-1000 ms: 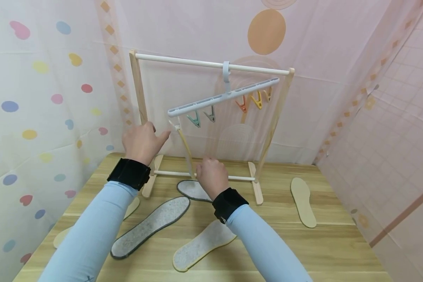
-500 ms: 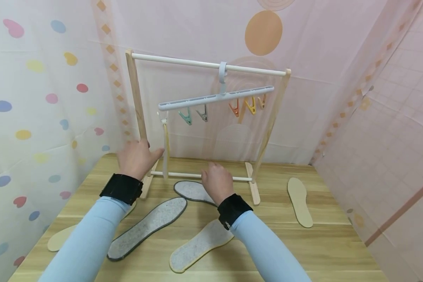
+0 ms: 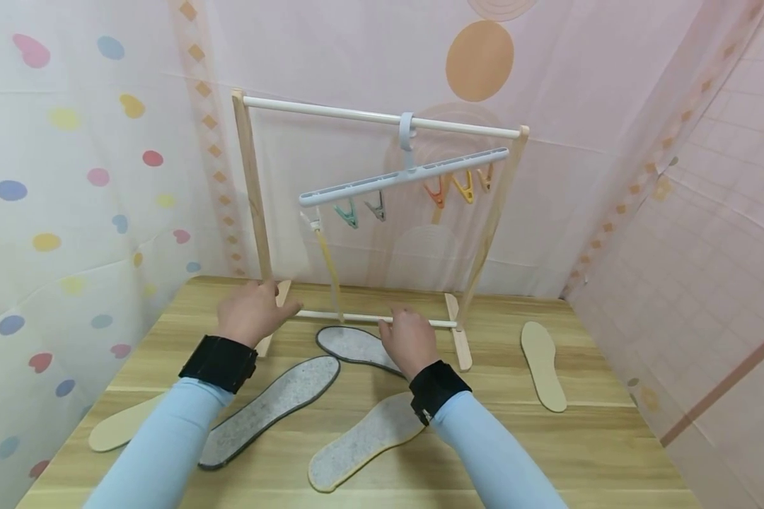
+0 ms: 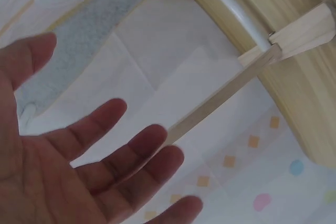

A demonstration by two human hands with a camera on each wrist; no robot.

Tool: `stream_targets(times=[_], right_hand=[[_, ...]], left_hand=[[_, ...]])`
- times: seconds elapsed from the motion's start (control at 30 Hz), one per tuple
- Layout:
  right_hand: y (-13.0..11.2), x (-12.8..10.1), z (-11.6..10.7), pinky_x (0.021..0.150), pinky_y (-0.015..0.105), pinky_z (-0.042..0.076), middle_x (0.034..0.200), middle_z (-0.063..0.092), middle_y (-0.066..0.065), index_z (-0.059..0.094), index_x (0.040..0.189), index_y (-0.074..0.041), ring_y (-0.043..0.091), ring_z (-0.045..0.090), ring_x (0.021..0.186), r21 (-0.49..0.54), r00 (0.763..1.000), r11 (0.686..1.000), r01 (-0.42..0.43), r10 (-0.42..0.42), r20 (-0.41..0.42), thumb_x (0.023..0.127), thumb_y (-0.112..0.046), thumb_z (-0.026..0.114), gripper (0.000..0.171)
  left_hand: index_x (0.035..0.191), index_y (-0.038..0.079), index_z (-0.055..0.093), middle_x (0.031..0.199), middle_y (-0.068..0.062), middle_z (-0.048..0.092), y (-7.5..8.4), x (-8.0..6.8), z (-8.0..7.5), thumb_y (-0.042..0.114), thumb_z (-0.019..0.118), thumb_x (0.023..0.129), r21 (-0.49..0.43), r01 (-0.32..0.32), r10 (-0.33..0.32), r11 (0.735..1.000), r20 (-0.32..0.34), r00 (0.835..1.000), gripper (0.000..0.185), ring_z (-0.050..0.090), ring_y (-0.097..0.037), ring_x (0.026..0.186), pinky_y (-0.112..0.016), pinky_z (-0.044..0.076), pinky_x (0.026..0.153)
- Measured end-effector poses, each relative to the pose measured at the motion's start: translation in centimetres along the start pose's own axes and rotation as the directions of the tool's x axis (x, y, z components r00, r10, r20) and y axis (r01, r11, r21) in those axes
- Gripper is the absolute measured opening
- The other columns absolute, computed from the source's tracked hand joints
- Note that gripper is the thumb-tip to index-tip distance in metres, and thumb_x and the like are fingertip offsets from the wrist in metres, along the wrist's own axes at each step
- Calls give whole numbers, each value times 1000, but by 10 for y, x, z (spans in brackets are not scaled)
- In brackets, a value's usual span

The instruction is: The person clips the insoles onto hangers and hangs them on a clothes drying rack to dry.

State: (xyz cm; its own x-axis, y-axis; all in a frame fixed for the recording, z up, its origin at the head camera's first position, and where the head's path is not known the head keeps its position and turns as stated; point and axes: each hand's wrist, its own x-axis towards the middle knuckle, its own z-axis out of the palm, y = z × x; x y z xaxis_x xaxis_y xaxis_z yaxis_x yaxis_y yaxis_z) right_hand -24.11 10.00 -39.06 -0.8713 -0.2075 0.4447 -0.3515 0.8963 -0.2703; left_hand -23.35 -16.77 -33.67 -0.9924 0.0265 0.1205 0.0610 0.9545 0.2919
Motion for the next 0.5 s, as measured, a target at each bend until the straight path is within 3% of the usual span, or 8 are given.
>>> stream_targets(times=[0.07, 0.17, 0.27, 0.5], right_hand=[[4, -2, 1, 60, 38, 54, 91, 71, 14, 72, 103, 2, 25, 68, 73, 6, 1000, 1000, 6, -6, -11, 94, -25, 69, 29], [8, -5, 2, 57, 38, 53, 89, 71, 14, 72, 102, 2, 24, 67, 69, 6, 1000, 1000, 2, -2, -6, 93, -25, 69, 28], [13, -9, 2, 59, 39, 54, 94, 72, 13, 73, 104, 0, 25, 69, 76, -13, 1000, 1000, -21, 22, 15, 93, -27, 69, 30], [21, -19, 4, 61, 39, 55, 96, 73, 13, 74, 107, -3, 26, 70, 82, -48, 996, 997, -55, 58, 67, 94, -32, 67, 33]], left_hand=[[122, -10, 59, 104, -30, 65, 0, -2, 4, 51, 62, 92, -11, -12, 12, 1000, 22, 1000, 68, 65, -39, 82, -44, 51, 57], [115, -11, 62, 90, -23, 66, -1, -5, 10, 50, 66, 90, -28, -30, 31, 999, 36, 999, 66, 63, -31, 71, -40, 49, 52], [112, -10, 63, 90, -22, 67, -3, -10, 18, 50, 68, 89, -28, -45, 46, 999, 58, 997, 64, 62, -29, 69, -40, 49, 53], [120, -7, 63, 115, -29, 64, -3, -20, 32, 51, 66, 89, -49, -25, 32, 998, 151, 988, 66, 61, -46, 100, -54, 52, 74]])
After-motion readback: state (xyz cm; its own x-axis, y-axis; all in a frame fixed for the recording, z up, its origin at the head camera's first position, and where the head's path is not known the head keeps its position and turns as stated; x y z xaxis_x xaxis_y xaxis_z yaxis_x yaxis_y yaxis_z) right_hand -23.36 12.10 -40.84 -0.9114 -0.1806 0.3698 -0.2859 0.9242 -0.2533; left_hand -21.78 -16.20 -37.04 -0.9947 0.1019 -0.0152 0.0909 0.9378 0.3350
